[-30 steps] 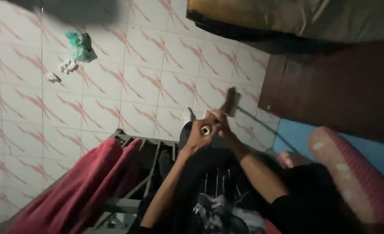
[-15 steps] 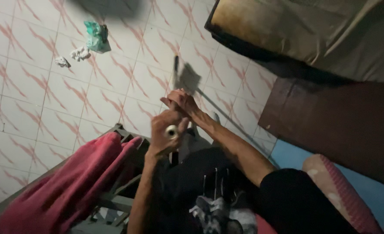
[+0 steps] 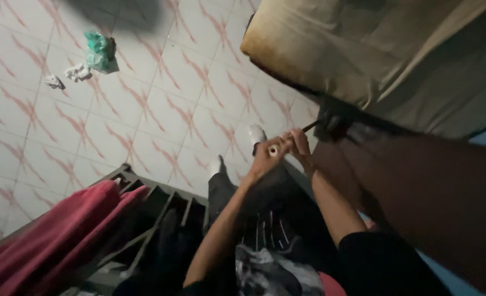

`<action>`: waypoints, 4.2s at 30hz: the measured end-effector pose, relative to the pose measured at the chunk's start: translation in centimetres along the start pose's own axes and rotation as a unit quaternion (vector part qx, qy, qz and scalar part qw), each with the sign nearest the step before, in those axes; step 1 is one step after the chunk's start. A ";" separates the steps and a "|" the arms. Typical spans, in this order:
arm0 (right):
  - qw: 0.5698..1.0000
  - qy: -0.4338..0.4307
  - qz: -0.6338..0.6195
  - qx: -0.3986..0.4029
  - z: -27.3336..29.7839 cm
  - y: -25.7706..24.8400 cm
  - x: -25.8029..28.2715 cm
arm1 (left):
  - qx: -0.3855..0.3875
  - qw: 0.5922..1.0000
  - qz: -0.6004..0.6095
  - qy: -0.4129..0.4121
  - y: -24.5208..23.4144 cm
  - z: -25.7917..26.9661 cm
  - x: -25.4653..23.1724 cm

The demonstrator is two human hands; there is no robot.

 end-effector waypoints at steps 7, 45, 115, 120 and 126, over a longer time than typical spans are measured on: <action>0.995 -0.026 -0.100 -0.005 -4.3 0.8 -1.5 | -0.117 0.992 -0.003 0.052 -0.5 -0.7 -3.9; 0.908 -0.128 -0.346 0.198 -33.7 11.5 26.3 | -0.289 0.930 -0.159 0.160 -27.2 -6.8 -20.5; 0.927 -0.170 -0.021 0.334 -68.1 9.3 11.1 | -0.592 0.805 0.021 0.018 -35.2 -35.4 -18.8; 0.892 -0.191 -0.141 0.384 -59.8 15.8 19.2 | -0.622 0.780 -0.018 -0.065 -37.3 -26.5 -21.5; 0.820 -0.262 -0.152 0.486 -53.2 18.4 30.1 | -0.665 0.738 -0.086 -0.074 -37.6 -18.5 -25.3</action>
Point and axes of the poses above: each hand's wrist, its own z-axis away from the middle knuckle, its own y-axis out of the palm, x = y × z, the point moved 7 cm from there along -z, towards the middle knuckle, and after that the axes turned 8 degrees about -z, right-handed, at the moved point
